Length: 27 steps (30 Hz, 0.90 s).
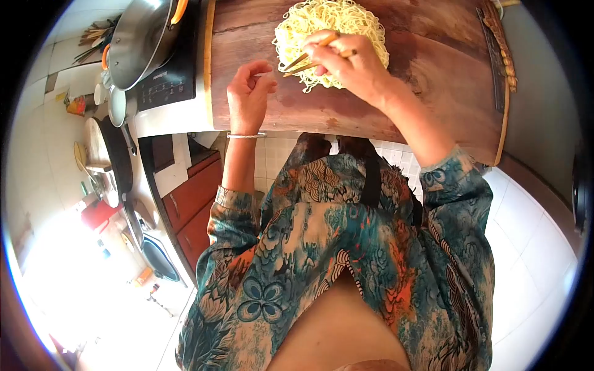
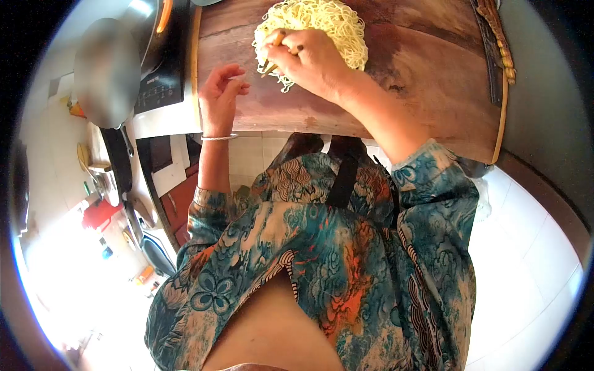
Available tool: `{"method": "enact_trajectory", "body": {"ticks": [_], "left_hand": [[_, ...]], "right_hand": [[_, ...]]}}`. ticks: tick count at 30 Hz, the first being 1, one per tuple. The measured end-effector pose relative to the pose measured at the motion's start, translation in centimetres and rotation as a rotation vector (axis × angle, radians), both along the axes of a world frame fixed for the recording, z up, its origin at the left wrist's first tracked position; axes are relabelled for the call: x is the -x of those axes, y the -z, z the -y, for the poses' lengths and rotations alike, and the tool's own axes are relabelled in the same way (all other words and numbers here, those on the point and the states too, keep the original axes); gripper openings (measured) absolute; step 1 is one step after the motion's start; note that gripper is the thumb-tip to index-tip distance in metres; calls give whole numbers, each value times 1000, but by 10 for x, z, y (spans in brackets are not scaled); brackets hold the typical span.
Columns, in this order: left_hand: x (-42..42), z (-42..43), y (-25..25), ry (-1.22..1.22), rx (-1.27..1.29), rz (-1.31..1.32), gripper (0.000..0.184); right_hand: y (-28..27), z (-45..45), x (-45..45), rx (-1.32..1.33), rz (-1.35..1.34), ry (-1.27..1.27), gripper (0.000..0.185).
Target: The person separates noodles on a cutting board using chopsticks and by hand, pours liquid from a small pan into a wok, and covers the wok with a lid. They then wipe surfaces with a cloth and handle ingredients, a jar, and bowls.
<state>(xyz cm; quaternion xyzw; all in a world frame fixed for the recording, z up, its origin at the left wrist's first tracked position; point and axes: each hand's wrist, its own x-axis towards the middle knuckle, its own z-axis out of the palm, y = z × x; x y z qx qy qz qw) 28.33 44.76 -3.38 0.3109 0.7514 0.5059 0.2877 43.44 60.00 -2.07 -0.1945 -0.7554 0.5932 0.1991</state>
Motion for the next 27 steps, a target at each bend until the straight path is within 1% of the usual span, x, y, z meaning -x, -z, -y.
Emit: {"method": "enact_trajectory", "body": {"ticks": [1, 4, 5, 6, 7, 8, 9, 10, 11, 12, 14, 15, 17, 18, 19, 22, 23, 26, 27], "left_hand": [[1, 3, 2, -13, 12, 9, 25], [-12, 0, 0, -4, 30, -260, 29], [-17, -5, -3, 32, 15, -358, 35], [-22, -11, 1, 39, -26, -370, 39], [-30, -20, -5, 36, 14, -445, 40], [-32, -24, 3, 68, -144, -512, 39], [-30, -34, 8, 23, -220, -580, 33], [-33, -39, 7, -1, -196, -610, 26], [-38, -42, 2, 8, -190, -484, 26], [-42, -43, -3, 22, -180, -476, 24], [-46, -44, -3, 42, -234, -457, 24], [-49, -43, -7, 47, -229, -429, 25], [-52, -41, -1, 80, -194, -416, 25], [-50, -37, -2, 134, -141, -460, 27], [-50, -32, -2, 101, -177, -456, 28], [-40, -12, -13, 48, -229, -414, 30], [-30, -28, 4, 28, -206, -407, 30], [-28, -8, 9, 98, -112, -274, 28], [-28, -3, 11, 107, -112, -313, 25]], "right_hand": [[7, 3, 4, 7, -71, 1, 16], [3, 2, 2, -239, -150, 47, 14], [-5, 5, 3, -295, -96, 40, 11], [-11, 10, 3, -284, -105, 29, 12], [-14, 15, 4, -274, -130, 8, 13], [-15, 18, 5, -262, -155, -14, 14], [-4, 15, 13, -311, -188, 0, 12], [4, 11, 15, -363, -218, 29, 11], [1, 8, 13, -320, -187, 36, 10], [-3, 9, 8, -276, -148, 46, 10], [-19, 8, 0, -278, -129, 45, 9], [-28, 11, -2, -221, -94, 68, 9], [-10, 8, -5, -282, -127, 33, 9], [-10, 11, -5, -308, -133, 9, 9], [-13, 15, -5, -236, -108, 8, 10], [-49, 17, -2, -222, -16, 89, 10], [-33, -6, 7, -172, -9, 127, 12], [-21, -13, -4, -276, 69, 63, 13], [-11, -13, -5, -235, 69, 66, 16]]}}
